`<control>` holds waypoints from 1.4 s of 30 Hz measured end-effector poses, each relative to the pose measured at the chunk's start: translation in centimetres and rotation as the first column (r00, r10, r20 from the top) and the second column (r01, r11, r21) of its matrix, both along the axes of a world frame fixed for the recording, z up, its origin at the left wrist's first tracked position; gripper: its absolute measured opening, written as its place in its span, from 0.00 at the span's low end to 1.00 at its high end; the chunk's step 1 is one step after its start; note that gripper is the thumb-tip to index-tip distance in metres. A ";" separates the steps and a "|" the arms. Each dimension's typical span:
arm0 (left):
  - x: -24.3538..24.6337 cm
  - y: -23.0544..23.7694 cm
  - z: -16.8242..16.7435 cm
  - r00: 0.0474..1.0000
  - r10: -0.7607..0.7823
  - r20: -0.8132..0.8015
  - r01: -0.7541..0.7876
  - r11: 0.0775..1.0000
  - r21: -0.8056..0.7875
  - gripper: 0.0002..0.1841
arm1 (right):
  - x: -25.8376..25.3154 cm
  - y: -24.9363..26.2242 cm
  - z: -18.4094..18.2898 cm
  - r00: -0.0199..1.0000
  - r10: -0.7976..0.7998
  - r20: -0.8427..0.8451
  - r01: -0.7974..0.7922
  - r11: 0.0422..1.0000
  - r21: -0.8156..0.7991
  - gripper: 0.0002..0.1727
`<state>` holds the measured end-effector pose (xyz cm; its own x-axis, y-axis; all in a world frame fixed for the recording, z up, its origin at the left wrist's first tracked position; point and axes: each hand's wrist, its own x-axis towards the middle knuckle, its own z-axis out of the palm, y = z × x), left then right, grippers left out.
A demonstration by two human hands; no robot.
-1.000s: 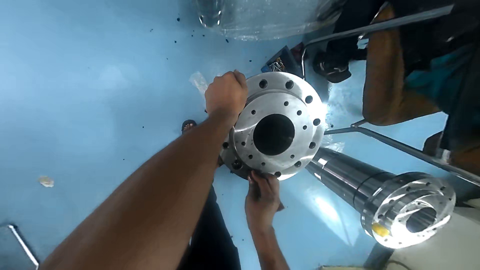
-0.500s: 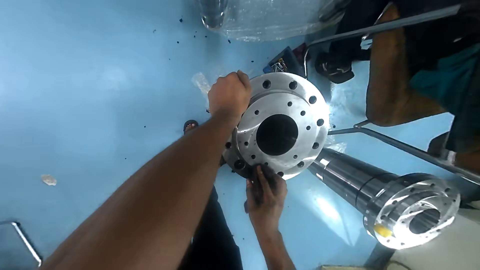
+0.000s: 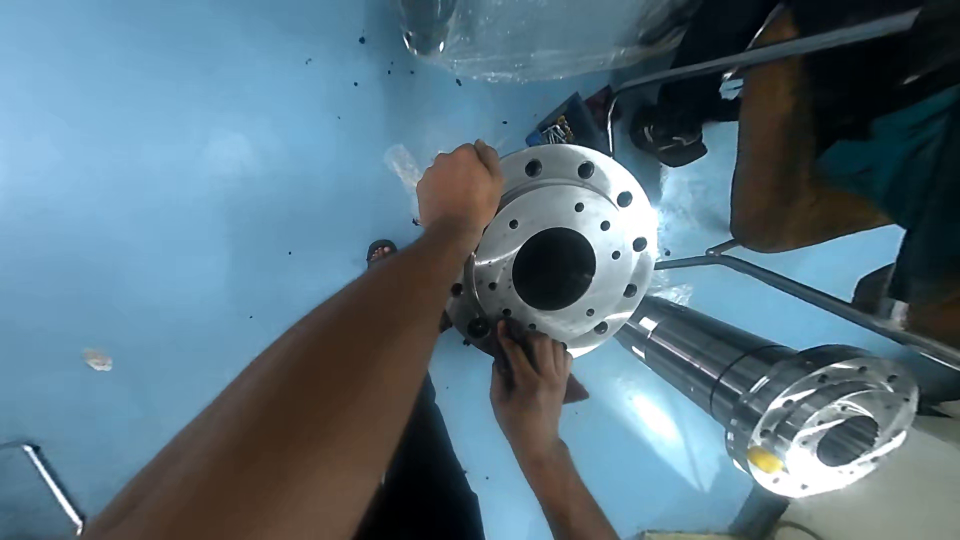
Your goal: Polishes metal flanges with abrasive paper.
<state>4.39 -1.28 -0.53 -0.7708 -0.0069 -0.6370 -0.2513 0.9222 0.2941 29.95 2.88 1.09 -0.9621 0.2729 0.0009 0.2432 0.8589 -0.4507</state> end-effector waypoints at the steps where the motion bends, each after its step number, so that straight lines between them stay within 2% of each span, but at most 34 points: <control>1: -0.1 0.0 0.1 1.000 -0.001 0.006 0.001 1.000 -0.001 0.29 | -0.1 0.3 0.1 1.000 0.017 0.009 -0.017 1.000 0.000 0.19; 5: -0.1 0.0 0.0 1.000 0.002 0.014 -0.002 1.000 0.005 0.30 | 1.4 1.5 0.1 0.999 0.035 0.017 -0.035 0.999 0.022 0.18; 11: -0.2 -0.1 0.1 1.000 -0.003 0.007 0.003 1.000 0.018 0.29 | -1.0 0.0 -0.1 0.999 0.047 -0.020 -0.046 0.998 0.030 0.18; 16: -0.2 -0.1 0.2 1.000 -0.005 0.029 0.005 1.000 0.021 0.29 | 0.2 1.2 0.2 0.999 0.045 0.014 -0.045 0.999 0.007 0.17; 31: -0.3 -0.1 0.3 0.999 -0.014 0.030 0.014 1.000 0.014 0.29 | -1.5 -0.4 0.0 0.999 0.050 -0.015 -0.049 0.997 0.054 0.18; 35: -0.3 -0.2 0.2 1.000 -0.014 0.025 0.014 1.000 0.015 0.29 | 0.0 0.4 0.0 0.998 0.059 -0.011 -0.059 0.997 0.054 0.17; 42: -0.3 -0.1 0.2 1.000 -0.012 0.019 0.012 0.999 0.034 0.29 | -1.5 -0.5 0.0 0.997 0.072 -0.030 -0.069 0.994 0.084 0.17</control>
<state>4.07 -1.40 -0.35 -0.7582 0.0243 -0.6516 -0.2463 0.9146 0.3208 28.44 2.39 1.11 -0.9779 0.2023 0.0529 0.1671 0.9080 -0.3842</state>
